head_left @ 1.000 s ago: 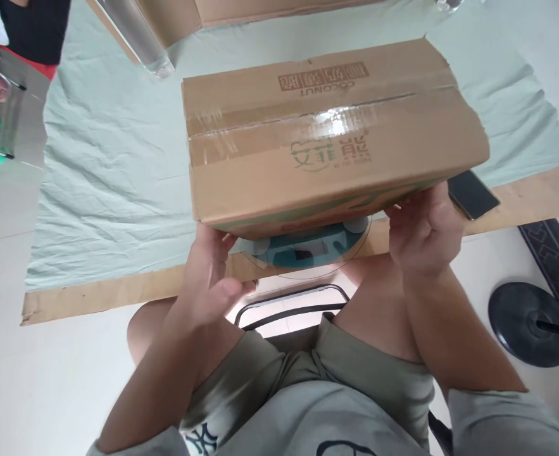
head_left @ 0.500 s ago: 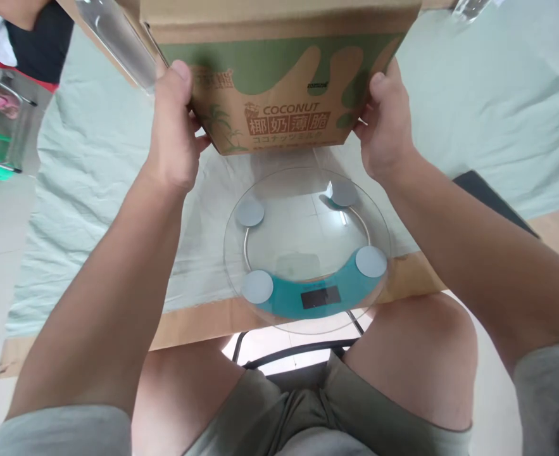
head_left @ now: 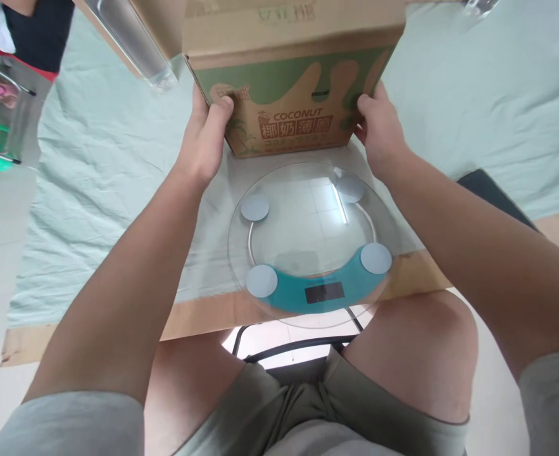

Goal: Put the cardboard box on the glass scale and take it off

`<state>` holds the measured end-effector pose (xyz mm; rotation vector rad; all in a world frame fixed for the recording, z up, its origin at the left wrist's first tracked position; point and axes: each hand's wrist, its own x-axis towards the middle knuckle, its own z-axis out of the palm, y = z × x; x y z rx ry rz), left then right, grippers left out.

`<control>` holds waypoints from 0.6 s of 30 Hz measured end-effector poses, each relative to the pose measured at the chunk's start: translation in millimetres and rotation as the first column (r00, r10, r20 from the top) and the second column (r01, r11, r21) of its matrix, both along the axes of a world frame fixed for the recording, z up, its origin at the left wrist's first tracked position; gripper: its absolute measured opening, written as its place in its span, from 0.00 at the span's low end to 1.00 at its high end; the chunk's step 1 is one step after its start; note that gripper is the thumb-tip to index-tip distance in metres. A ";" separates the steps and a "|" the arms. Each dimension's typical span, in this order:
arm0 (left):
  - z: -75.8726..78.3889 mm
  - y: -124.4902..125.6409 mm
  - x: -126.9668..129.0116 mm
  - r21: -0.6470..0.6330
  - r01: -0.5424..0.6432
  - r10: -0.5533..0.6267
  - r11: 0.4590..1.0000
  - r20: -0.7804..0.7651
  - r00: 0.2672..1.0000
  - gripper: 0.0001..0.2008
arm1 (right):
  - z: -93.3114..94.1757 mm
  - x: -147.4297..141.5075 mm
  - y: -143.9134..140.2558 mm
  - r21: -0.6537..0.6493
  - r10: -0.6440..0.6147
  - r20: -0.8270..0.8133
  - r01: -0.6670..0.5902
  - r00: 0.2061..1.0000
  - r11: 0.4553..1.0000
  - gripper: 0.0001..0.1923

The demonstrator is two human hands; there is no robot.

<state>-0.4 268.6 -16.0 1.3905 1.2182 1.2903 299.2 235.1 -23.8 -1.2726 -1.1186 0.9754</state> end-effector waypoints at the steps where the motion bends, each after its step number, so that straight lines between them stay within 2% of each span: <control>1: 6.4 0.1 -2.0 -0.037 -0.002 0.000 0.999 -0.038 0.999 0.20 | 4.8 2.6 -2.6 -0.068 -0.048 0.015 0.049 0.999 0.996 0.17; 3: 20.1 -10.1 -7.4 -0.058 -0.072 0.066 0.996 -0.106 0.992 0.15 | 16.5 7.6 -18.0 -0.120 -0.162 0.026 0.164 0.986 0.979 0.15; 5: 32.2 -37.8 -13.6 0.035 -0.174 0.177 0.984 -0.119 0.977 0.05 | 27.5 10.6 -49.8 -0.041 -0.272 -0.011 0.272 0.962 0.962 0.11; 6: 36.3 -58.0 -16.6 0.100 -0.200 0.211 0.975 -0.115 0.971 0.03 | 30.9 11.0 -71.1 0.030 -0.302 -0.041 0.303 0.953 0.953 0.10; 8: 37.2 -106.2 -22.2 0.178 -0.236 0.253 0.955 -0.080 0.964 0.15 | 30.9 9.9 -118.8 0.164 -0.306 -0.106 0.321 0.946 0.933 0.14; 10: 26.9 -154.3 -27.4 0.098 -0.290 0.294 0.952 -0.026 0.956 0.21 | 21.3 7.5 -162.8 0.205 -0.327 -0.131 0.349 0.936 0.915 0.17; 13: -0.3 -203.2 -35.8 -0.036 -0.241 0.241 0.970 -0.014 0.970 0.21 | 0.2 5.3 -203.3 0.177 -0.374 -0.156 0.398 0.914 0.900 0.22; 15: -15.4 -216.9 -41.0 -0.067 -0.225 0.225 0.972 -0.005 0.974 0.21 | -10.1 6.4 -212.4 0.170 -0.371 -0.148 0.393 0.917 0.904 0.25; 18: -25.1 -220.2 -45.0 -0.080 -0.224 0.225 0.971 -0.003 0.974 0.20 | -16.7 9.1 -210.6 0.157 -0.349 -0.114 0.364 0.930 0.918 0.30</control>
